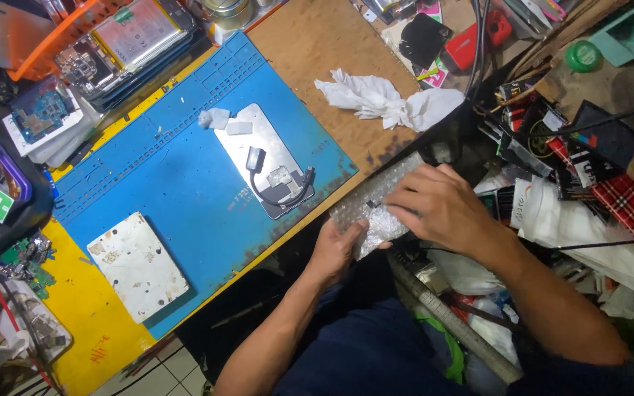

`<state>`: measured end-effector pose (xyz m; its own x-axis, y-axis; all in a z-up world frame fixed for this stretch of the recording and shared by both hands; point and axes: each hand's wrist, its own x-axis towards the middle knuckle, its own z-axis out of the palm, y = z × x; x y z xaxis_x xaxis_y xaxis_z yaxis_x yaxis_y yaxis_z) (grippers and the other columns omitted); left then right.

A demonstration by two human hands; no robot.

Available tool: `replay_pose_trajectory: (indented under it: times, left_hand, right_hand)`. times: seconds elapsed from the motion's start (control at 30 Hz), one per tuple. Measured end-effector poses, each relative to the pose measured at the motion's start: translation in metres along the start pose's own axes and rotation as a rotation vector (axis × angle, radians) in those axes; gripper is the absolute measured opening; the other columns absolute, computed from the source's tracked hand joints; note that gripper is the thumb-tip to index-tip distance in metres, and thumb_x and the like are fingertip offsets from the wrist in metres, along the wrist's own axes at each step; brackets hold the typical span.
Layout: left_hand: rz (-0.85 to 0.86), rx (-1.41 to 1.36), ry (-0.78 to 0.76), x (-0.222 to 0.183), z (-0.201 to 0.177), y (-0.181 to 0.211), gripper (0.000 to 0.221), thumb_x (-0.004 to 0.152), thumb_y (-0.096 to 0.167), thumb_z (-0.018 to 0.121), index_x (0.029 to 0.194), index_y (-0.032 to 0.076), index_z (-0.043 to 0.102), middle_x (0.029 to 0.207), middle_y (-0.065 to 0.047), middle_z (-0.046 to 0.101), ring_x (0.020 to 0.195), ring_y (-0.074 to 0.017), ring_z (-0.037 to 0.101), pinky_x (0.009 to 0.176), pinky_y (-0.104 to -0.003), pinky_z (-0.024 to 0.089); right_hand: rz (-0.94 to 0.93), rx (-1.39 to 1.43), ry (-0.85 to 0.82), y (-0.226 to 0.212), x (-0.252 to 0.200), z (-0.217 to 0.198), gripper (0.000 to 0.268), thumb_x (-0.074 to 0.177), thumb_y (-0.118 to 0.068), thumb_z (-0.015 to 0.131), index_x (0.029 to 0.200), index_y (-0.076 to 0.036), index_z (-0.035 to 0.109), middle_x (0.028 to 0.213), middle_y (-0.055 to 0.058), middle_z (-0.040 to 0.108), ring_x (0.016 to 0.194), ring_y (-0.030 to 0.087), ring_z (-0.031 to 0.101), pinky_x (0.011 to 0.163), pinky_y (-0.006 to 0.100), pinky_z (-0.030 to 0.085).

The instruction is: Cleaning an electronics repair workbench by wiping the silicone mat with a tissue and scrubbing it with a toothbrush.

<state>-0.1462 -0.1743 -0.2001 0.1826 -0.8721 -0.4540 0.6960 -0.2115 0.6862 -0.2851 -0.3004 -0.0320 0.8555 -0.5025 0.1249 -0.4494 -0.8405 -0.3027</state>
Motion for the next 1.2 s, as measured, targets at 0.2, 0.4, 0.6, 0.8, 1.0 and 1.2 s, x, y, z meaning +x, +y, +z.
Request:
replay_pose_trajectory:
  times: [0.2,0.4,0.6,0.8,1.0,1.2]
  left_hand:
    - [-0.101,-0.126,0.036,0.003,-0.047,-0.034,0.019,0.092,0.002,0.071,0.104,-0.008,0.061,0.079,-0.027,0.069,0.069,-0.0416,0.074,0.060,-0.049,0.066]
    - [-0.134,-0.118,0.164,-0.022,-0.044,0.006,0.024,0.092,0.010,0.074,0.086,-0.010,0.063,0.068,-0.025,0.067,0.061,-0.0356,0.073,0.052,-0.040,0.064]
    - [-0.367,-0.161,0.150,-0.019,-0.087,0.003,0.033,0.095,0.017,0.071,0.085,-0.015,0.069,0.084,-0.032,0.074,0.073,-0.0352,0.077,0.063,-0.044,0.064]
    - [-0.216,0.076,0.313,-0.057,-0.047,0.064,0.024,0.085,0.018,0.082,0.095,-0.004,0.076,0.078,-0.016,0.066,0.075,-0.0246,0.065,0.073,-0.041,0.059]
    - [-0.270,0.031,0.244,-0.057,-0.024,0.079,0.029,0.087,0.017,0.081,0.100,-0.009,0.077,0.091,-0.022,0.073,0.083,-0.0230,0.067,0.079,-0.043,0.060]
    - [-0.373,-0.189,0.123,-0.036,-0.059,0.061,0.029,0.094,0.016,0.067,0.102,-0.011,0.071,0.092,-0.029,0.075,0.078,-0.0314,0.075,0.067,-0.041,0.065]
  right_hand:
    - [0.014,-0.020,0.272,0.031,0.039,-0.001,0.021,0.094,-0.021,0.078,0.115,-0.019,0.078,0.113,0.006,0.070,0.101,0.028,0.065,0.085,0.040,0.051]
    - [-0.050,0.136,0.229,0.070,0.103,0.039,0.011,0.096,-0.013,0.075,0.106,-0.010,0.077,0.104,0.012,0.072,0.095,0.035,0.070,0.082,0.041,0.055]
    - [-0.010,-0.263,0.369,-0.005,0.143,0.010,0.028,0.093,-0.027,0.077,0.119,-0.014,0.077,0.108,0.009,0.067,0.095,0.031,0.064,0.077,0.045,0.050]
    - [-0.019,-0.126,0.214,-0.101,0.150,0.024,0.095,0.075,-0.073,0.080,0.131,0.002,0.065,0.099,0.025,0.070,0.086,0.041,0.072,0.066,0.049,0.056]
    - [0.037,0.009,0.049,-0.100,0.153,0.050,0.079,0.073,-0.041,0.078,0.141,-0.010,0.052,0.114,0.021,0.060,0.097,0.046,0.061,0.071,0.053,0.044]
    - [0.094,0.166,-0.139,-0.105,0.160,0.026,0.081,0.068,-0.021,0.074,0.145,-0.013,0.049,0.122,0.027,0.059,0.104,0.049,0.059,0.074,0.052,0.044]
